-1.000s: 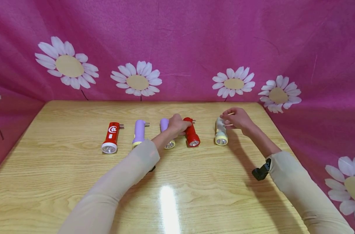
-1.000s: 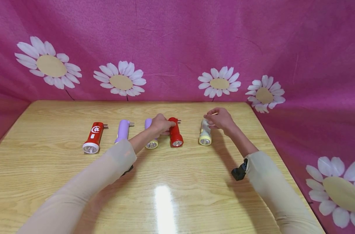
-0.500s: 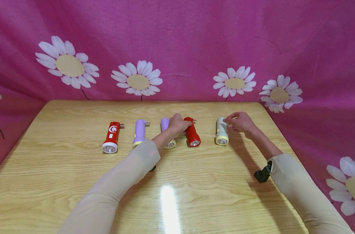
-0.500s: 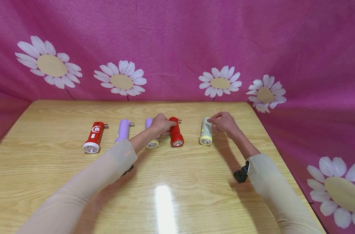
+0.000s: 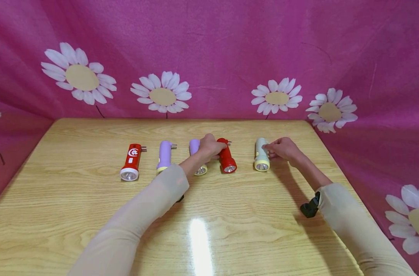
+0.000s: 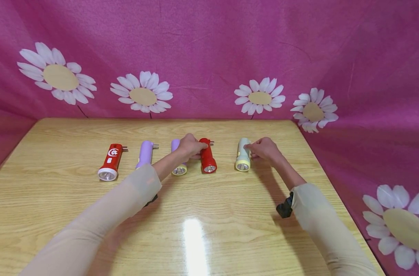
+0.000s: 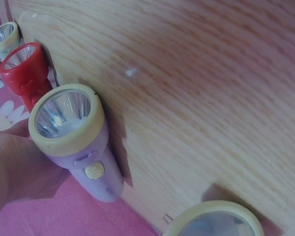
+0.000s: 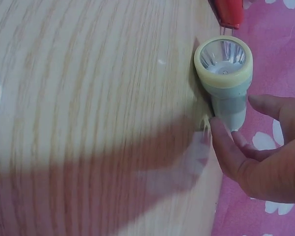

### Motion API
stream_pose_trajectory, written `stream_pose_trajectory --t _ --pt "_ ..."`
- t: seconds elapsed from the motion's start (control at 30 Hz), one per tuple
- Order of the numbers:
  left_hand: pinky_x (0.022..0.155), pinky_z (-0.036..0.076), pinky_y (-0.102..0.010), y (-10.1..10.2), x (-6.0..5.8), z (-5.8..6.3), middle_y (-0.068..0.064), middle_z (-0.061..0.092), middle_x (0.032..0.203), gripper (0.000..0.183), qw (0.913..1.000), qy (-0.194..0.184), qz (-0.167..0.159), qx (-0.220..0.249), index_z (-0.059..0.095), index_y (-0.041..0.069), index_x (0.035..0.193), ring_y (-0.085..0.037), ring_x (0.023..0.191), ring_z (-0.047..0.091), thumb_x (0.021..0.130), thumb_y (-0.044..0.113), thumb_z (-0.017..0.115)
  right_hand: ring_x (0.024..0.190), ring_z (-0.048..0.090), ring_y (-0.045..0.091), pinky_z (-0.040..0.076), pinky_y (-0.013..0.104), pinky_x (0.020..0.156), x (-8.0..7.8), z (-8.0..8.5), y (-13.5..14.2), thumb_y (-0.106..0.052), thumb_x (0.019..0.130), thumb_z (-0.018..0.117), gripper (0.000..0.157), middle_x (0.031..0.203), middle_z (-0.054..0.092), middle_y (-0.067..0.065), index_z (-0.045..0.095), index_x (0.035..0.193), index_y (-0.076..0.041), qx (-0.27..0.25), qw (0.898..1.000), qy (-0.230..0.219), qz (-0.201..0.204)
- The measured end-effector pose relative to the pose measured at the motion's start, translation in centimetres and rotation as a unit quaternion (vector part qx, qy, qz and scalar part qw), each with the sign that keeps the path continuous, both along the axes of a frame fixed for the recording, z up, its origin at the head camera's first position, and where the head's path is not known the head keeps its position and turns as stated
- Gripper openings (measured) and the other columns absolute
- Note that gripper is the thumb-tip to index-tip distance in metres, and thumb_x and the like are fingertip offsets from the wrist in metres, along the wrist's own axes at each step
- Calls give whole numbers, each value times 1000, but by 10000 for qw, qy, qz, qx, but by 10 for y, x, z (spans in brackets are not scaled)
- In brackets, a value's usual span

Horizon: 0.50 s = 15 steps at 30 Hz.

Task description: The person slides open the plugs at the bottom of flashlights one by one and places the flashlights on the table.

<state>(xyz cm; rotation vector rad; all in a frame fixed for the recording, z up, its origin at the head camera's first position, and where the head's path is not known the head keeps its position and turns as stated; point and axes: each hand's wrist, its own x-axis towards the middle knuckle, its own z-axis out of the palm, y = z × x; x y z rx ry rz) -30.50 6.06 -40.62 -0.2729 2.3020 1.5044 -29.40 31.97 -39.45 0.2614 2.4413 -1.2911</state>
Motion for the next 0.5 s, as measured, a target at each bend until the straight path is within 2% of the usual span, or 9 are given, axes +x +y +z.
stream_pose_trajectory --t 0.1,0.33,0.5 --pt "73 60 -31 0 0 0 -19 62 114 28 10000 -11 -3 29 55 -6 116 -27 95 68 95 8 66 70 67 12 60 31 73 0 -1 -1 -24 98 65 39 73 62 0 58 111 12 -43 10000 -50 -49" --pt "74 60 -31 0 1 0 -19 62 114 27 10000 8 -12 84 54 -6 116 -27 97 68 95 8 66 66 67 12 61 32 70 0 -5 -2 -27 94 71 37 69 62 1 60 91 9 -36 10000 31 -69" --pt "73 60 -31 0 1 0 -19 62 114 27 9999 27 -18 99 55 -7 115 -27 96 68 95 8 66 64 65 12 60 29 68 1 -7 -1 -28 94 72 38 67 59 1 60 86 7 19 10000 46 -49"
